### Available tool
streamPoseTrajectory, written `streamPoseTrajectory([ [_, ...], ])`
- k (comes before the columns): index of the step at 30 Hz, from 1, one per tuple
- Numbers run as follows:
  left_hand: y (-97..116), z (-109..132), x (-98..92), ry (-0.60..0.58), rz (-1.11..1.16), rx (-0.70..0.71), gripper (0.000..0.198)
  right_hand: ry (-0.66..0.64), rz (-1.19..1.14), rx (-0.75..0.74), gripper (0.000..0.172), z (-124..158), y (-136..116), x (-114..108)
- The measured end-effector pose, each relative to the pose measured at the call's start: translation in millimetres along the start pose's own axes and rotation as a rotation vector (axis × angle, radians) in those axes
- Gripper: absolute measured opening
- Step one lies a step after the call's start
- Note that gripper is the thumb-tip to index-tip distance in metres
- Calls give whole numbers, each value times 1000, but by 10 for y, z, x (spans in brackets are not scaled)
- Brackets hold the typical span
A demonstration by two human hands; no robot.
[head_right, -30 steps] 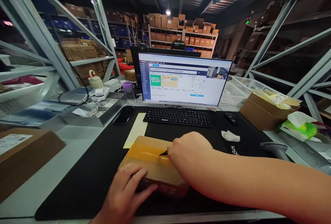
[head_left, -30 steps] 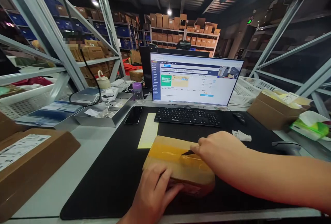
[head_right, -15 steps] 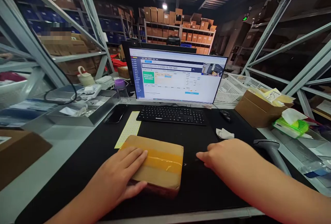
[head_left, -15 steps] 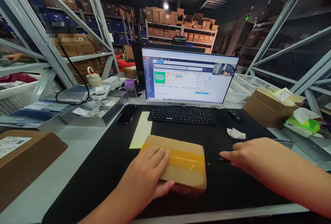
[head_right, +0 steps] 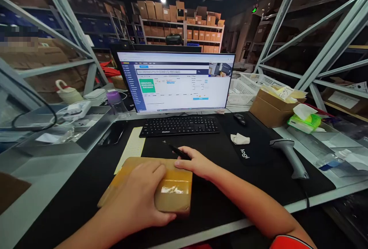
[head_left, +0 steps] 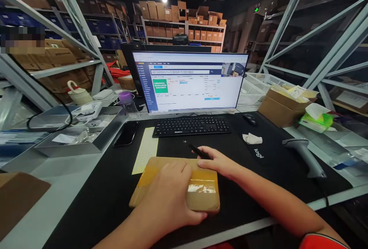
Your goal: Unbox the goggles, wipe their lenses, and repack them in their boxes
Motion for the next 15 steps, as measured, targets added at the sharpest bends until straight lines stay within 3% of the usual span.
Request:
streamPoseTrajectory([
  [3, -8, -3, 39, -66, -34, -51, 48, 34, -57, 2, 53, 58, 29, -37],
  [7, 41, 158, -4, 71, -178, 4, 53, 4, -93, -11, 50, 89, 28, -23],
  [11, 243, 336, -55, 243, -313, 304, 58, -47, -72, -71, 46, 118, -32, 38],
  [15, 439, 458, -169, 444, -419, 622, 56, 19, -43, -59, 42, 76, 27, 3],
])
Point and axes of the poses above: each hand's wrist, its own z-axis away from the middle knuckle, its own x-axis out of the palm, y = z × x, the point moved 8 cm from there along -z, towards the middle knuckle, and after that the axes turned 15 degrees about z, right-handed, at the moved point
